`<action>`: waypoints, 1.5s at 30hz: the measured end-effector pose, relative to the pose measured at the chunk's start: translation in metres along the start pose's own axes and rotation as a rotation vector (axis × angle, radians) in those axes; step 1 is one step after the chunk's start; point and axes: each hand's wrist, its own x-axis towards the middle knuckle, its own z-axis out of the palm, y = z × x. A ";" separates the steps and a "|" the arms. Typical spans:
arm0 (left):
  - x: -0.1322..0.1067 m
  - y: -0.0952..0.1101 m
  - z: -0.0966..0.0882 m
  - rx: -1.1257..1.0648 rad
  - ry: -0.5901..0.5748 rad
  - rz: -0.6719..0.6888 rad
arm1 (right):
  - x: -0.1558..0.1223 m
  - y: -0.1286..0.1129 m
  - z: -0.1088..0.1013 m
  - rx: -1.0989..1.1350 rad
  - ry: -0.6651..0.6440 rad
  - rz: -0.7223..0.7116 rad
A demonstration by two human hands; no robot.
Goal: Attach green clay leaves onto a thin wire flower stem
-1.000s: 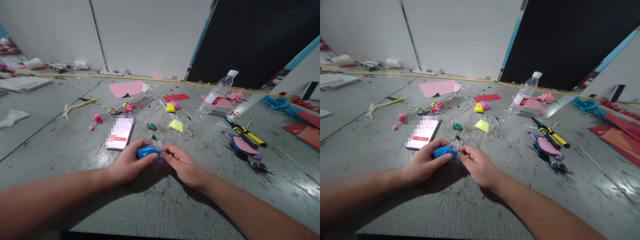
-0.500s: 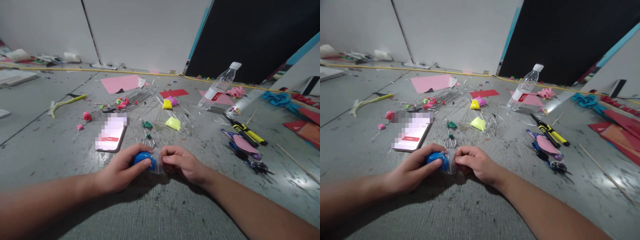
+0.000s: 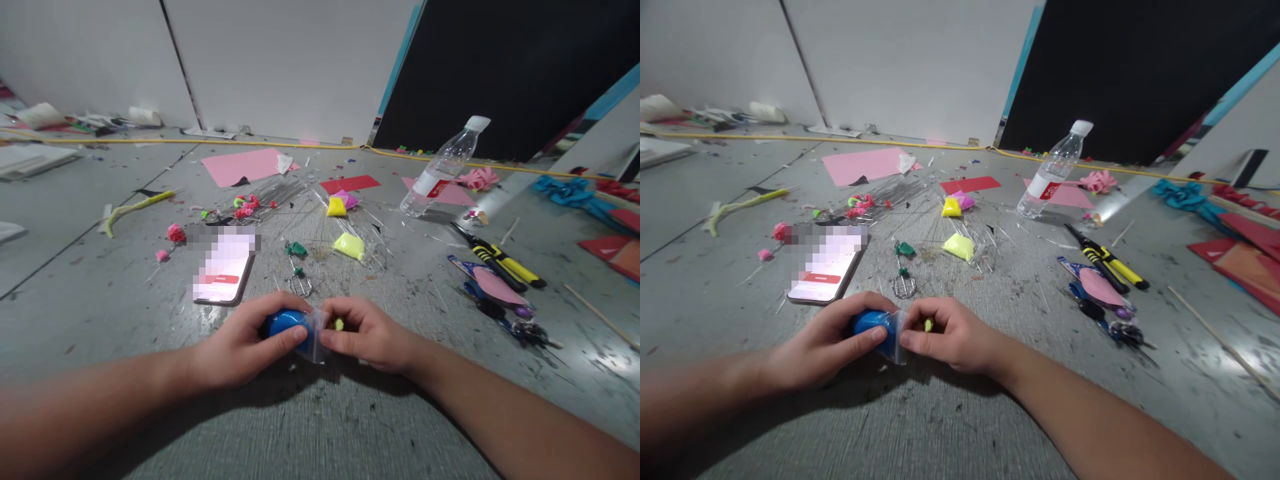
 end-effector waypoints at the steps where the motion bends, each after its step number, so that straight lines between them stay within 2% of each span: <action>1: 0.000 0.001 -0.001 -0.005 -0.011 0.010 | -0.001 0.000 0.001 -0.016 -0.010 -0.013; 7: 0.001 0.001 0.001 0.034 0.004 0.082 | -0.007 -0.009 0.010 -0.125 -0.015 -0.104; 9: -0.001 -0.001 0.004 0.057 0.053 0.117 | -0.008 -0.012 0.014 -0.195 0.019 -0.137; 12: -0.002 -0.002 0.008 0.118 0.132 0.098 | -0.011 -0.013 0.019 -0.323 0.083 -0.198; 15: -0.002 0.001 0.008 0.207 0.147 0.104 | -0.012 -0.011 0.021 -0.419 0.132 -0.280; 16: -0.001 0.002 0.007 0.217 0.115 0.125 | -0.013 -0.010 0.022 -0.448 0.146 -0.306; 18: -0.001 0.004 0.005 0.186 -0.024 0.165 | -0.013 -0.009 0.023 -0.498 0.153 -0.338; 21: 0.000 0.006 0.002 0.105 -0.219 0.171 | -0.014 -0.008 0.024 -0.529 0.092 -0.338; 24: 0.001 0.008 0.001 0.104 -0.235 0.169 | -0.014 -0.008 0.026 -0.568 0.013 -0.322; 29: 0.003 0.012 0.001 0.161 -0.297 0.233 | -0.014 -0.005 0.026 -0.608 -0.001 -0.335; 33: 0.002 0.009 0.002 0.197 -0.278 0.306 | -0.013 -0.006 0.025 -0.604 0.044 -0.375; 36: 0.001 0.006 0.003 0.194 -0.244 0.355 | -0.014 -0.009 0.026 -0.639 0.181 -0.435; 40: 0.001 0.005 0.004 0.193 -0.193 0.311 | -0.016 -0.011 0.027 -0.762 0.361 -0.508; 43: 0.001 0.005 0.005 0.186 -0.173 0.282 | -0.016 -0.010 0.028 -0.822 0.391 -0.577; 45: -0.001 0.004 0.006 0.190 -0.116 0.281 | -0.016 -0.010 0.028 -0.813 0.366 -0.574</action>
